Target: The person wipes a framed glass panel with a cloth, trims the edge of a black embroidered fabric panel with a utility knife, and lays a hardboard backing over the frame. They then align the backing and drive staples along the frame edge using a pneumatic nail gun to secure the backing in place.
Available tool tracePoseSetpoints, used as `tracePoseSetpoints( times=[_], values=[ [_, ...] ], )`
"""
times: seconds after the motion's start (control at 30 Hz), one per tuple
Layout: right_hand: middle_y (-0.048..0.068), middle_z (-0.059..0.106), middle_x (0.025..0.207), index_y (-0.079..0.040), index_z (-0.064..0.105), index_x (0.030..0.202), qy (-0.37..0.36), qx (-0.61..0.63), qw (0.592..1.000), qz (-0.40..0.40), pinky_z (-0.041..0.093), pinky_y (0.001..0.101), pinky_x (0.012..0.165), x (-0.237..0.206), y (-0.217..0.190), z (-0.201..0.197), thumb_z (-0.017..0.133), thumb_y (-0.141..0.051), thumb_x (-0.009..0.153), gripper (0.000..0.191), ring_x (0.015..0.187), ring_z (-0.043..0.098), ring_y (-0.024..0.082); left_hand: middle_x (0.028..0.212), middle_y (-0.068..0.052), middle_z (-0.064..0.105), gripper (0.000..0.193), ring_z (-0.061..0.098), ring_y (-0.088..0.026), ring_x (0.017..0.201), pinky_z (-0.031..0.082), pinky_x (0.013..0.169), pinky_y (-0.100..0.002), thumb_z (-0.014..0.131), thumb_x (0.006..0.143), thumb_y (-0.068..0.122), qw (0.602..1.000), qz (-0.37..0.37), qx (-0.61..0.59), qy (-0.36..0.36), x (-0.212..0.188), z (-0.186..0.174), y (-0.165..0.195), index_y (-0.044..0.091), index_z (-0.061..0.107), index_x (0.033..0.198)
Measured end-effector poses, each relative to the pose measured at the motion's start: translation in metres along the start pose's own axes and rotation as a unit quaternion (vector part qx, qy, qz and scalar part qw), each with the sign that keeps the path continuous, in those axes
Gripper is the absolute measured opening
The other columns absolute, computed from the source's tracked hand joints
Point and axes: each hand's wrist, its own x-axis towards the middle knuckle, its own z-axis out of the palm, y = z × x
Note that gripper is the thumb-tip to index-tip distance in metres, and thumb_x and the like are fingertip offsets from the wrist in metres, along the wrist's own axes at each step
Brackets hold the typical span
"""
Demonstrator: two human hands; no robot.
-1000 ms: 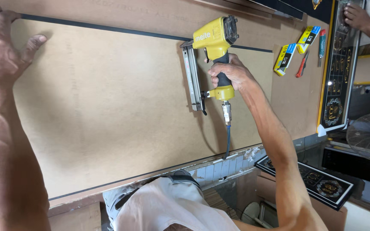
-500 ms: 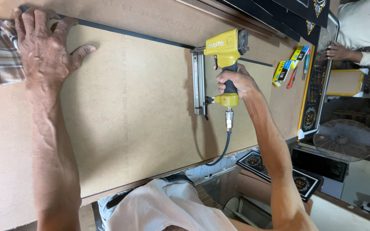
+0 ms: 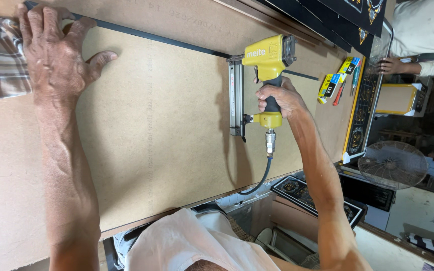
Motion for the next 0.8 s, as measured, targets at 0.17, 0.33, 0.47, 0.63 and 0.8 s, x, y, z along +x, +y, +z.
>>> tracePoseSetpoints(
  times=[0.17,0.33,0.47,0.63,0.8],
  values=[
    [0.01,0.061,0.076,0.0,0.062,0.117,-0.027,-0.062,0.998,-0.008,0.055,0.0368,0.053,-0.016,-0.009,0.037,0.065,0.007,0.072,0.046,0.055,0.061,0.019,0.132,-0.013,0.056,0.067,0.044,-0.036,0.142,0.02,0.134,-0.062,0.077,0.081,0.061,0.999,-0.028,-0.016,-0.013,0.006,-0.001,0.004,0.014,0.072,0.129],
    [0.008,0.062,0.077,-0.001,0.061,0.118,-0.091,-0.097,0.991,-0.024,0.054,0.0352,0.052,-0.005,-0.03,0.102,0.064,0.006,0.072,0.047,0.056,0.061,0.017,0.132,-0.011,0.058,0.06,0.044,-0.034,0.142,0.019,0.132,-0.059,0.086,0.083,0.055,0.999,-0.035,-0.002,-0.004,0.014,0.0,0.006,0.016,0.076,0.127],
    [0.008,0.06,0.076,0.0,0.061,0.119,-0.148,-0.12,0.981,-0.029,0.052,0.0348,0.053,0.012,-0.047,0.156,0.065,0.006,0.075,0.045,0.057,0.062,0.018,0.129,-0.015,0.056,0.07,0.043,-0.036,0.138,0.019,0.129,-0.057,0.087,0.076,0.059,0.998,-0.055,0.007,-0.006,0.018,0.002,0.008,0.012,0.075,0.125],
    [0.008,0.061,0.076,-0.001,0.061,0.119,-0.164,-0.146,0.975,-0.036,0.053,0.0354,0.053,0.023,-0.059,0.199,0.065,0.005,0.075,0.045,0.057,0.061,0.018,0.129,-0.015,0.056,0.069,0.042,-0.036,0.137,0.018,0.128,-0.057,0.087,0.077,0.064,0.997,-0.074,0.001,-0.009,0.022,0.004,0.01,0.014,0.075,0.124],
    [0.007,0.06,0.075,-0.001,0.061,0.119,-0.166,-0.154,0.973,-0.035,0.054,0.0359,0.053,0.026,-0.064,0.214,0.066,0.005,0.075,0.044,0.056,0.061,0.017,0.128,-0.015,0.056,0.068,0.042,-0.035,0.137,0.017,0.127,-0.055,0.087,0.075,0.062,0.996,-0.086,0.015,0.003,0.023,0.005,0.012,0.016,0.076,0.125]
  ],
)
